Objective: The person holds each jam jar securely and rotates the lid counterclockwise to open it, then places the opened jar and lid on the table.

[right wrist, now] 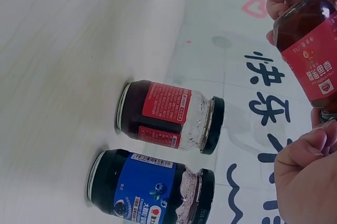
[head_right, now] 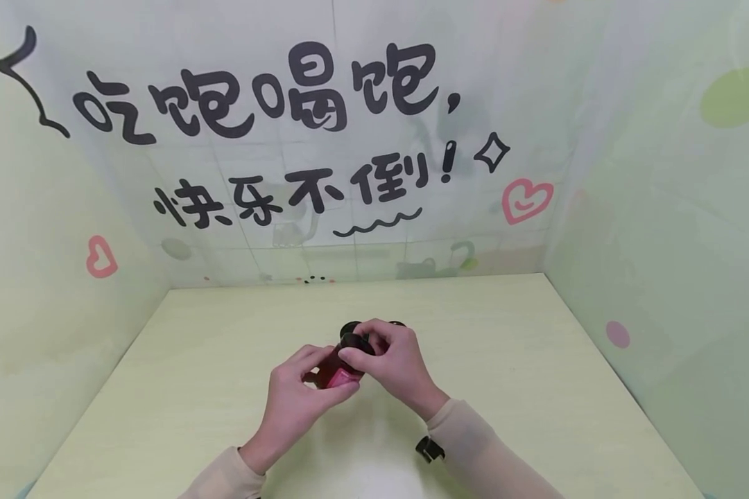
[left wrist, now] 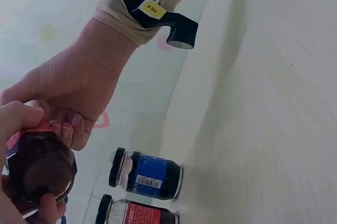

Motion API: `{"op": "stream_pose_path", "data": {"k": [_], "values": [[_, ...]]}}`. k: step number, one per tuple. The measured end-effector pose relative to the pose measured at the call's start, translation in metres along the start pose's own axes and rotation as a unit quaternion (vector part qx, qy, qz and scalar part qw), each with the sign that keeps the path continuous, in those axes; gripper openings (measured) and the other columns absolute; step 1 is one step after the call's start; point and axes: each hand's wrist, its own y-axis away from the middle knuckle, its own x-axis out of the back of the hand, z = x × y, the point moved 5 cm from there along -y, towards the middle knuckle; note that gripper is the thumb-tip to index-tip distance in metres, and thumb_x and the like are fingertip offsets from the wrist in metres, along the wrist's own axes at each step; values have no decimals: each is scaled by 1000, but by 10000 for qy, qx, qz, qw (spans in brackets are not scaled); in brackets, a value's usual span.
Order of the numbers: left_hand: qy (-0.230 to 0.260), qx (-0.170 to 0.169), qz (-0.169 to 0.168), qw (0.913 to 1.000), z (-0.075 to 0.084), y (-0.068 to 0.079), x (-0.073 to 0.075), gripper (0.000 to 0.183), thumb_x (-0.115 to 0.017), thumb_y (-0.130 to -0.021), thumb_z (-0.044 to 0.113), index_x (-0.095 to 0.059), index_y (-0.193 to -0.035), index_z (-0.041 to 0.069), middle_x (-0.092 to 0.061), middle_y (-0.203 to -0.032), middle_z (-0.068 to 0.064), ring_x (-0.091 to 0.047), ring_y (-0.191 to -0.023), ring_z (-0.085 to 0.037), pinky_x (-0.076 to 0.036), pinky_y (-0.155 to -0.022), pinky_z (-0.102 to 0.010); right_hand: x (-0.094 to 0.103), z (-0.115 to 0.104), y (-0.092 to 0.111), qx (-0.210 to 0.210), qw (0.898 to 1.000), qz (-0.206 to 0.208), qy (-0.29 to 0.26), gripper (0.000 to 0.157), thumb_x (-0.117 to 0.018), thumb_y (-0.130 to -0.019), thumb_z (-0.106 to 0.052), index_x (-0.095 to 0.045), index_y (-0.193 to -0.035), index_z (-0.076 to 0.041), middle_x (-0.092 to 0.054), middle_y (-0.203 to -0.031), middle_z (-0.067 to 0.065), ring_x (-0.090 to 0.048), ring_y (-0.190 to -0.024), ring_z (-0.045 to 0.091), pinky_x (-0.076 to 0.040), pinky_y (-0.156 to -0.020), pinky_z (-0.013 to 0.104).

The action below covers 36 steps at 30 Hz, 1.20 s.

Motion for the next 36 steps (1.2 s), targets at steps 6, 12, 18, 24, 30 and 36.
{"op": "stream_pose_path", "data": {"k": [6, 12, 18, 24, 30, 36], "values": [[-90, -51, 14, 9999, 1, 0, 1, 45, -93, -70, 39, -74, -111, 33, -65, -96, 15, -64, -86, -8, -57, -65, -28, 1, -1, 1, -85, 9997, -155, 138, 18, -80, -84, -8, -71, -99, -8, -42, -64, 5, -40, -60, 12, -34, -52, 24], [-220, -84, 30, 9997, 1, 1, 1, 45, -92, -70, 40, -74, -110, 33, -64, -96, 15, -64, -85, -6, -57, -65, -28, 1, 9, 2, -214, 9989, -274, 324, 20, -80, -84, -9, -71, -103, -9, -44, -65, 4, -42, -63, 13, -37, -55, 25], [-438, -96, 72, 9990, 3, 1, 4, 47, -94, -68, 39, -73, -110, 38, -63, -96, 18, -63, -83, -4, -56, -65, -26, 0, 32, 1, -118, 9987, -353, 335, 24, -81, -85, -13, -71, -106, -20, -46, -65, 2, -43, -61, 15, -38, -54, 26], [-549, -157, 111, 9983, 4, 2, 4, 47, -94, -68, 39, -73, -110, 36, -63, -96, 18, -61, -79, -5, -55, -64, -25, 0, 35, 2, 93, 9984, -496, 246, 23, -80, -87, -23, -71, -108, -26, -48, -68, 0, -44, -62, 16, -38, -53, 26], [-608, -213, 141, 9978, 4, 3, 5, 47, -94, -68, 39, -73, -110, 35, -62, -96, 19, -61, -78, -4, -55, -63, -24, 1, 32, 3, 258, 9973, -622, 285, 24, -79, -89, -25, -70, -111, -27, -49, -70, -1, -44, -62, 16, -39, -53, 27], [-609, -210, 167, 9978, 4, 4, 4, 47, -95, -67, 37, -73, -109, 34, -62, -95, 19, -61, -80, -4, -55, -62, -24, 1, 31, 3, 330, 9962, -726, 353, 25, -78, -90, -27, -70, -113, -26, -51, -73, -1, -46, -63, 16, -40, -54, 28]]}}
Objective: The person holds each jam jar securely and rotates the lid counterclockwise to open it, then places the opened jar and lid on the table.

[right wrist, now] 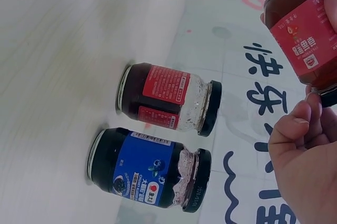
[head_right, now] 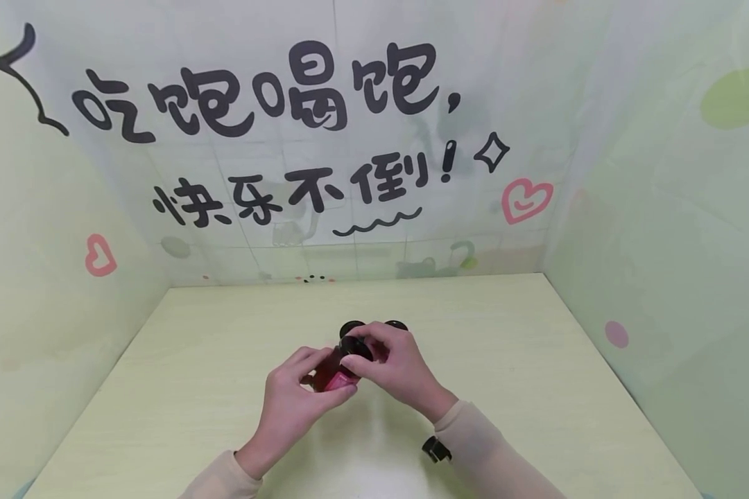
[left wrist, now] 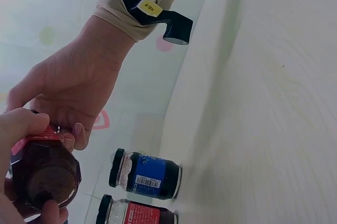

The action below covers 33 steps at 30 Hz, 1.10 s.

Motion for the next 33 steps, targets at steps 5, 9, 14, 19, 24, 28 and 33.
{"op": "stream_pose_path", "data": {"k": [5, 9, 14, 19, 24, 28, 33], "values": [[-14, 17, 3, 10000, 0, 0, 0, 47, -95, -68, 37, -73, -110, 33, -62, -95, 20, -61, -80, -4, -54, -62, -24, 0, 1, 1, -24, 9999, 57, 154, 25, -77, -90, -28, -69, -114, -28, -53, -73, -2, -47, -61, 16, -41, -53, 27], [-74, -119, 65, 9999, 0, 0, 0, 48, -95, -68, 37, -74, -110, 31, -62, -95, 19, -61, -80, -4, -54, -61, -25, 1, 1, 2, -72, 9996, 40, 256, 26, -77, -91, -30, -69, -116, -29, -54, -72, -3, -47, -61, 15, -41, -52, 27], [-192, -256, 172, 9993, -1, 2, 0, 50, -95, -67, 36, -74, -111, 27, -62, -96, 18, -61, -82, -3, -54, -61, -27, 2, -1, 1, -150, 9984, -88, 537, 29, -76, -91, -36, -67, -118, -30, -56, -73, -4, -49, -61, 15, -42, -52, 27], [-311, -411, 298, 9982, -1, 3, 1, 50, -96, -66, 35, -74, -111, 26, -63, -97, 16, -62, -85, -2, -52, -63, -24, 3, -6, 2, -209, 9962, 5, 844, 23, -73, -93, -34, -68, -115, -29, -55, -69, -6, -50, -57, 12, -43, -50, 28], [-491, -766, 420, 9950, 2, 4, 2, 51, -96, -66, 35, -74, -110, 22, -63, -95, 11, -61, -84, -4, -53, -62, -28, 3, -11, 2, -516, 9925, 257, 1076, 19, -72, -92, -43, -69, -105, -30, -53, -62, -6, -48, -53, 11, -41, -48, 28], [-540, -1037, 478, 9920, 6, 6, 1, 50, -95, -67, 35, -74, -110, 19, -63, -94, 8, -61, -81, -7, -54, -60, -30, 2, -13, 2, -763, 9893, 441, 1167, 23, -72, -90, -51, -67, -98, -31, -50, -59, -5, -46, -51, 12, -39, -46, 28], [-585, -1170, 547, 9899, 9, 6, 1, 50, -95, -67, 34, -74, -110, 19, -62, -93, 7, -61, -80, -7, -53, -60, -27, 2, -15, 2, -896, 9883, 495, 1133, 25, -73, -88, -54, -66, -96, -32, -50, -59, -3, -46, -52, 12, -38, -46, 27]]}}
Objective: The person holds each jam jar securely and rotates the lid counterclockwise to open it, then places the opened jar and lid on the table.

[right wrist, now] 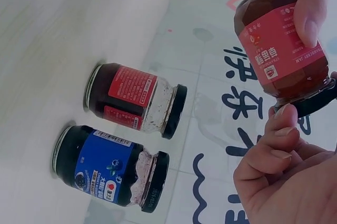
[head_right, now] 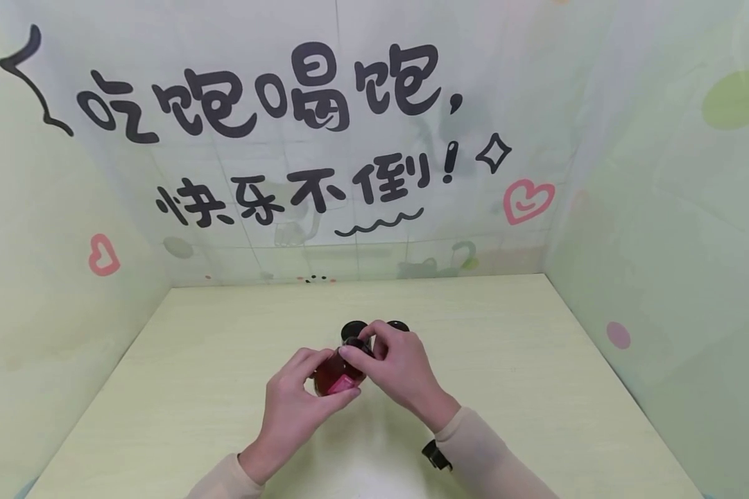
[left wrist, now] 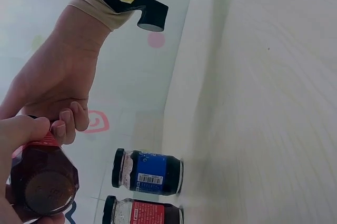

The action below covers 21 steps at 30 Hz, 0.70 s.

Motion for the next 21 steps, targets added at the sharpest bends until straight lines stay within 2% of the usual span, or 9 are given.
{"op": "stream_pose_path", "data": {"k": [12, 17, 21], "values": [[-186, -14, -95, 9998, 0, 0, 0, 51, -95, -67, 37, -74, -110, 21, -62, -96, 12, -60, -83, -2, -51, -64, -19, 0, 0, 2, -38, 9997, -190, -141, 26, -73, -88, -55, -66, -99, -33, -50, -61, -3, -46, -54, 13, -40, -47, 28], [-161, -64, -69, 9998, 2, 0, 1, 50, -95, -67, 36, -73, -110, 20, -63, -96, 11, -61, -83, -4, -51, -64, -19, 0, -1, 3, 33, 9996, -223, -189, 25, -73, -88, -53, -66, -100, -33, -49, -62, -3, -46, -55, 14, -40, -48, 28], [-115, -144, -15, 9998, 4, 1, 3, 51, -95, -66, 33, -74, -110, 19, -64, -95, 9, -61, -81, -7, -52, -63, -24, 0, 0, 3, 78, 9994, -257, -200, 25, -74, -88, -52, -66, -102, -33, -49, -62, -3, -46, -55, 14, -41, -48, 28]]}}
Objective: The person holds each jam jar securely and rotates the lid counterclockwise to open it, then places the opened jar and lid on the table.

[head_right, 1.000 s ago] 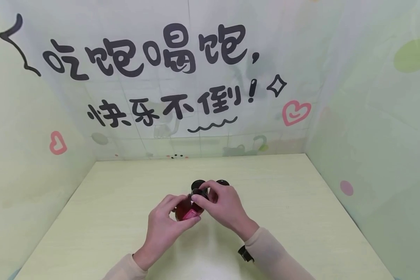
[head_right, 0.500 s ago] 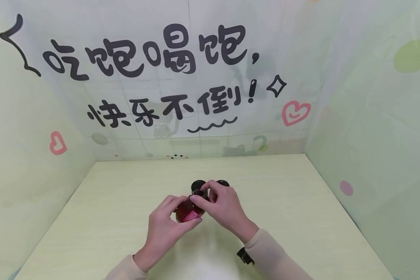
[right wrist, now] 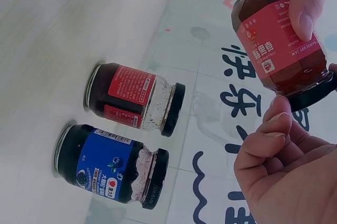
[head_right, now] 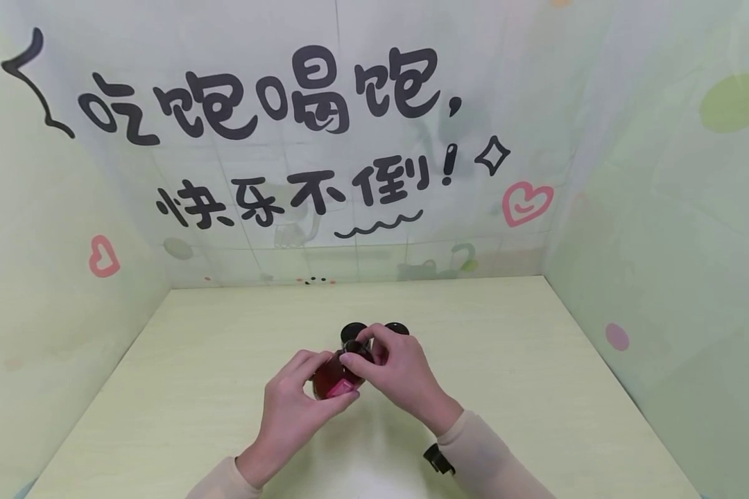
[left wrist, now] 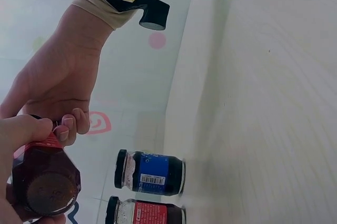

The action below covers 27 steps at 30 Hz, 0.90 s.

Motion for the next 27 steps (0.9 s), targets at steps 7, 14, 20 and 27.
{"op": "stream_pose_path", "data": {"k": [7, 14, 20, 27], "values": [[-30, 91, -84, 9999, 0, 1, 1, 51, -95, -66, 34, -74, -109, 17, -63, -95, 8, -60, -82, -6, -55, -61, -32, -1, -1, 1, 84, 9999, -76, -7, 25, -75, -88, -49, -66, -105, -33, -51, -63, -3, -47, -55, 13, -42, -49, 28], [40, 11, -8, 10000, -1, 3, 1, 52, -96, -65, 31, -74, -109, 16, -65, -95, 7, -62, -82, -9, -53, -62, -31, -2, 0, 3, 121, 9998, -147, -32, 24, -75, -89, -47, -66, -106, -33, -52, -64, -5, -47, -55, 13, -42, -49, 28], [73, -39, 28, 10000, -1, 4, 2, 52, -96, -64, 29, -74, -109, 16, -65, -95, 6, -63, -81, -10, -53, -63, -29, -3, 1, 3, 94, 9997, -223, -45, 24, -75, -90, -45, -66, -107, -32, -53, -65, -5, -48, -56, 13, -42, -49, 28], [56, -49, 50, 10000, 1, 5, 3, 50, -96, -64, 29, -74, -108, 16, -65, -94, 6, -62, -80, -9, -49, -64, -20, -4, 1, 4, 102, 9994, -296, -115, 23, -77, -90, -39, -65, -108, -32, -54, -67, -4, -49, -57, 13, -42, -50, 27]]}}
